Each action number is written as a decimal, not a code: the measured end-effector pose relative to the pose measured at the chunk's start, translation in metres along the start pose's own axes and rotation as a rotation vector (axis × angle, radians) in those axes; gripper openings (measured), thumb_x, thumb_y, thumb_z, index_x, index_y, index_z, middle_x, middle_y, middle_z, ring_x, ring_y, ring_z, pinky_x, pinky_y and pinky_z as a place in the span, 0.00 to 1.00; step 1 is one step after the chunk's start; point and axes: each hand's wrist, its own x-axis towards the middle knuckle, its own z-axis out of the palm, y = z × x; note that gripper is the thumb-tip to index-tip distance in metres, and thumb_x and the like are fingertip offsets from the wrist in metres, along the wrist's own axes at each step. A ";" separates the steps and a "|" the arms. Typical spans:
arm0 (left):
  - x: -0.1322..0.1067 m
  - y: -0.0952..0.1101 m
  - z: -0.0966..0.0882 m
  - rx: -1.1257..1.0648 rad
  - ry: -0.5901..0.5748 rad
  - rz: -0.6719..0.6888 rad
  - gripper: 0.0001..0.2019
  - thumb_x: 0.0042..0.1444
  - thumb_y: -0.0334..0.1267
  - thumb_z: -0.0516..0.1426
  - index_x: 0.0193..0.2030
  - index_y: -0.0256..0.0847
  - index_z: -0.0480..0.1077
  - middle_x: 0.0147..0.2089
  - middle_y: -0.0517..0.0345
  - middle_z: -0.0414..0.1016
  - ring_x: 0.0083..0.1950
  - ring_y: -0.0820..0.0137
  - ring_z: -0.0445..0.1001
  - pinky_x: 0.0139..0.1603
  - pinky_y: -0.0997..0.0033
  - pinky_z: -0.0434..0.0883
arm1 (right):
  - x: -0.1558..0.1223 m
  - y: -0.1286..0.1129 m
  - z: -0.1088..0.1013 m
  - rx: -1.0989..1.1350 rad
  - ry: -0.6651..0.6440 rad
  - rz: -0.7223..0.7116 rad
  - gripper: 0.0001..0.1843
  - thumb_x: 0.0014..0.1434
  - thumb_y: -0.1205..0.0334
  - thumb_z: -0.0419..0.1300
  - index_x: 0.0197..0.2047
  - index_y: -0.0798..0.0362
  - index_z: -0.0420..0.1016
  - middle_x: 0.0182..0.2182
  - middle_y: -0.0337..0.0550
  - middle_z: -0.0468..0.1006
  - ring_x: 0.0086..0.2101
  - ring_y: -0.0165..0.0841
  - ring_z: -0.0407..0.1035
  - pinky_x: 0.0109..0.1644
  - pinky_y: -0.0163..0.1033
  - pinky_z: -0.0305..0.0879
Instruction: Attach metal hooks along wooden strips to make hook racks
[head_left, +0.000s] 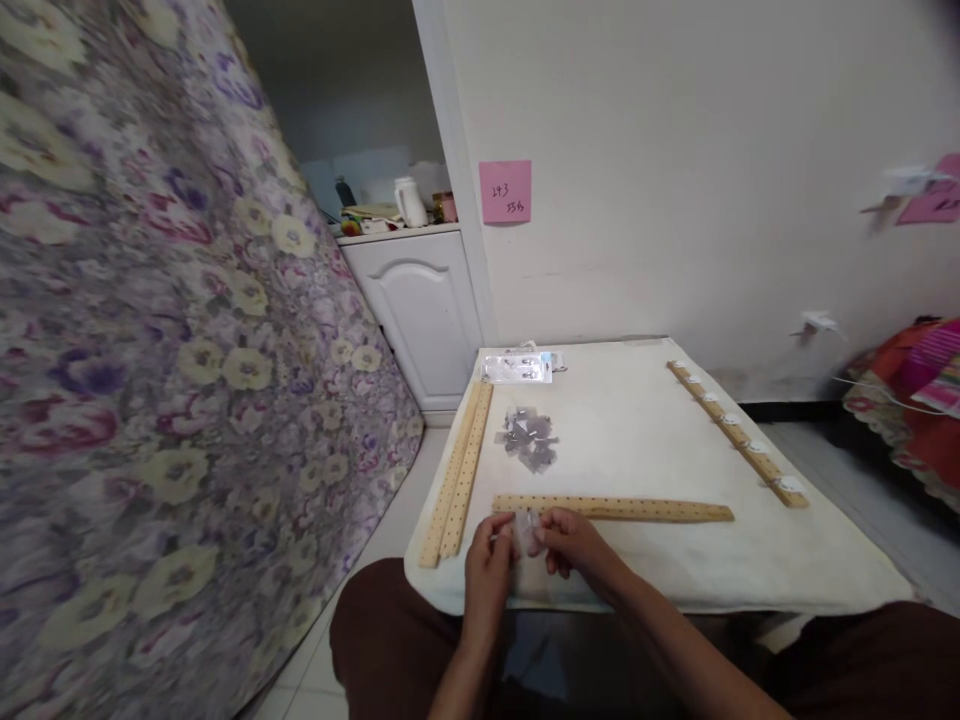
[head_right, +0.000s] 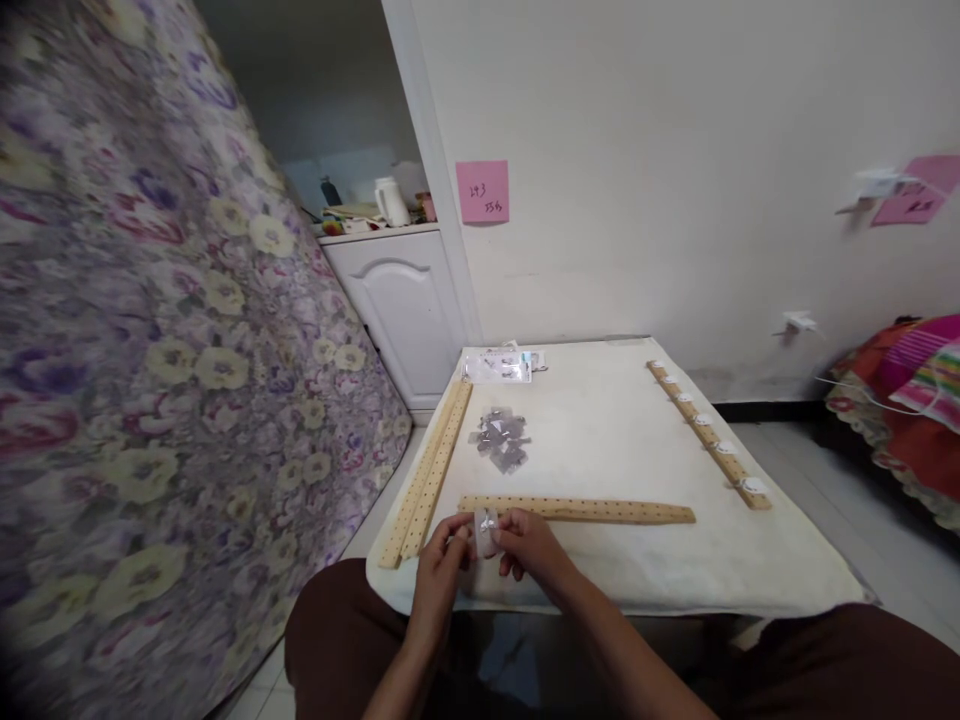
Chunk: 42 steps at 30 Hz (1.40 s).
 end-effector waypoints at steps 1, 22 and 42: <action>0.003 0.000 -0.002 -0.007 -0.005 -0.006 0.16 0.50 0.48 0.56 0.41 0.39 0.71 0.22 0.65 0.68 0.26 0.72 0.67 0.29 0.74 0.61 | -0.001 0.000 0.000 -0.004 -0.021 -0.006 0.14 0.46 0.51 0.59 0.29 0.52 0.63 0.23 0.35 0.76 0.14 0.23 0.61 0.16 0.29 0.50; 0.001 -0.019 0.001 -0.241 0.138 -0.162 0.21 0.43 0.46 0.63 0.42 0.37 0.66 0.25 0.65 0.71 0.26 0.73 0.74 0.27 0.75 0.69 | 0.028 0.007 -0.003 -0.092 0.129 -0.123 0.12 0.47 0.58 0.58 0.36 0.53 0.67 0.19 0.31 0.69 0.18 0.26 0.65 0.21 0.32 0.61; 0.020 -0.052 -0.008 0.118 0.099 0.005 0.17 0.53 0.39 0.52 0.50 0.38 0.62 0.35 0.58 0.70 0.32 0.69 0.75 0.35 0.67 0.72 | 0.103 -0.005 0.003 -0.930 0.110 -0.329 0.14 0.54 0.69 0.52 0.37 0.53 0.78 0.38 0.45 0.80 0.40 0.35 0.72 0.47 0.39 0.64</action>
